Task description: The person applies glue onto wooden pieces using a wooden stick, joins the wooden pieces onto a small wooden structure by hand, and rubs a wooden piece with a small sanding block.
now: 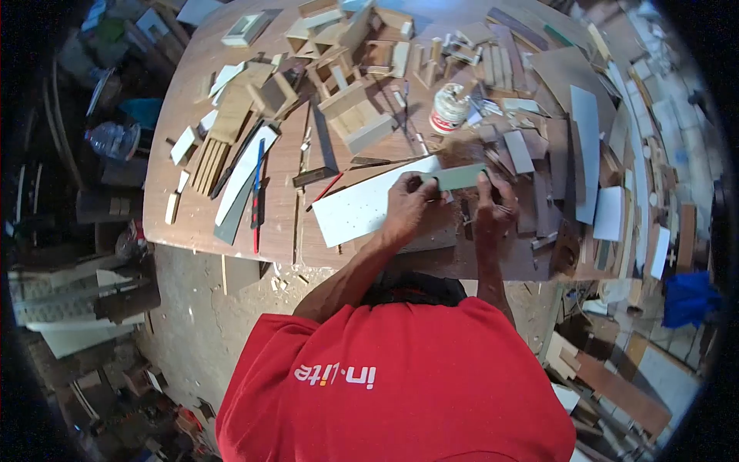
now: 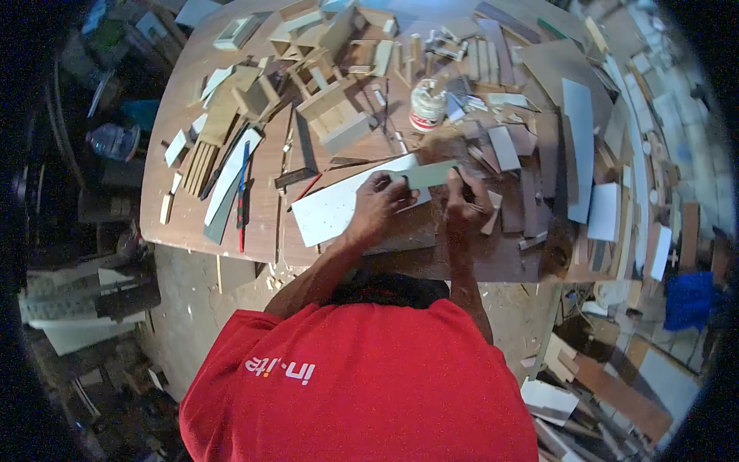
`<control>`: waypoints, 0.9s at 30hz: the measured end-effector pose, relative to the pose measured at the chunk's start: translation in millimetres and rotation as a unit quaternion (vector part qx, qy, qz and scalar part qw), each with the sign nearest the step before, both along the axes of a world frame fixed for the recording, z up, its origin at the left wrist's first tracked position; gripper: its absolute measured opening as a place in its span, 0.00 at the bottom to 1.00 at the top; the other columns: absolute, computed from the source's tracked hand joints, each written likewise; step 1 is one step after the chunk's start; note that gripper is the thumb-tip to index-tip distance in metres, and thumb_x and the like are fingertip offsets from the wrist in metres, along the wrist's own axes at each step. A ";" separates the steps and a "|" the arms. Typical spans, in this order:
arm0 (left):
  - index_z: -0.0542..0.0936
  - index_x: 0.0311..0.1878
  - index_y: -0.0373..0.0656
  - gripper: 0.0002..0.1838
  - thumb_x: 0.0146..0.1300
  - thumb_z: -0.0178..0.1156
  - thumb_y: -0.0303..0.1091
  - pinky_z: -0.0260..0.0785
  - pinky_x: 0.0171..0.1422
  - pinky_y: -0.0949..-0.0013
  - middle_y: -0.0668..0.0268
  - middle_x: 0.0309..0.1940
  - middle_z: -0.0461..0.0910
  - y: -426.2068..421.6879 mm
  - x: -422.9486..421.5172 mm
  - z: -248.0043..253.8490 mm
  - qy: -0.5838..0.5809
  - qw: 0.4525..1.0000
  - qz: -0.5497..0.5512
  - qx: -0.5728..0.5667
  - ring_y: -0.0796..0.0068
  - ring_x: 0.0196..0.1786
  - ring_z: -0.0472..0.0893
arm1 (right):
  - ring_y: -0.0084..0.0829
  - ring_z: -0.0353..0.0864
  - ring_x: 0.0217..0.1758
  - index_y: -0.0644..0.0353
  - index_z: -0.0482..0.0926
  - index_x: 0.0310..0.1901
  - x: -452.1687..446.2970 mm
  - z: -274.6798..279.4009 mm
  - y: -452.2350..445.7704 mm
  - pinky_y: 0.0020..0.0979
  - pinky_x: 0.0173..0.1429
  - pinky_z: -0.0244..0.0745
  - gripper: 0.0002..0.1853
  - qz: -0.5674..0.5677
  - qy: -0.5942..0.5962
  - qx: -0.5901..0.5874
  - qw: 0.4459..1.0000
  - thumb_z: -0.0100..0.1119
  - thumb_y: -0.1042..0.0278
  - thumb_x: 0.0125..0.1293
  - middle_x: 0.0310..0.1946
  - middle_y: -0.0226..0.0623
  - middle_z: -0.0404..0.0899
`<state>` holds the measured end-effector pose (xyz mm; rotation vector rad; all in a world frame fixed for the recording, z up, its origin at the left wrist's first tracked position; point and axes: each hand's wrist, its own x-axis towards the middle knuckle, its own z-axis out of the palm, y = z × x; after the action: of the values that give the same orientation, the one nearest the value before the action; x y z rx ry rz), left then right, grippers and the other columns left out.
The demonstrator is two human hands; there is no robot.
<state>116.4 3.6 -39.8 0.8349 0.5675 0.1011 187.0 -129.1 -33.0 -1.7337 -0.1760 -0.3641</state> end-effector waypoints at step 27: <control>0.73 0.56 0.35 0.20 0.62 0.63 0.28 0.68 0.56 0.69 0.60 0.48 0.77 13.0 4.5 8.2 -0.143 0.975 0.033 0.167 0.74 0.51 0.75 | 0.22 0.77 0.26 0.60 0.77 0.40 -22.0 -36.1 17.3 0.24 0.31 0.68 0.13 0.211 0.489 0.149 0.833 0.58 0.57 0.65 0.27 0.35 0.81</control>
<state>120.9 16.7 -31.6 1.1055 0.3081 0.3806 165.0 -111.8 -69.1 -1.3294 0.2395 0.7974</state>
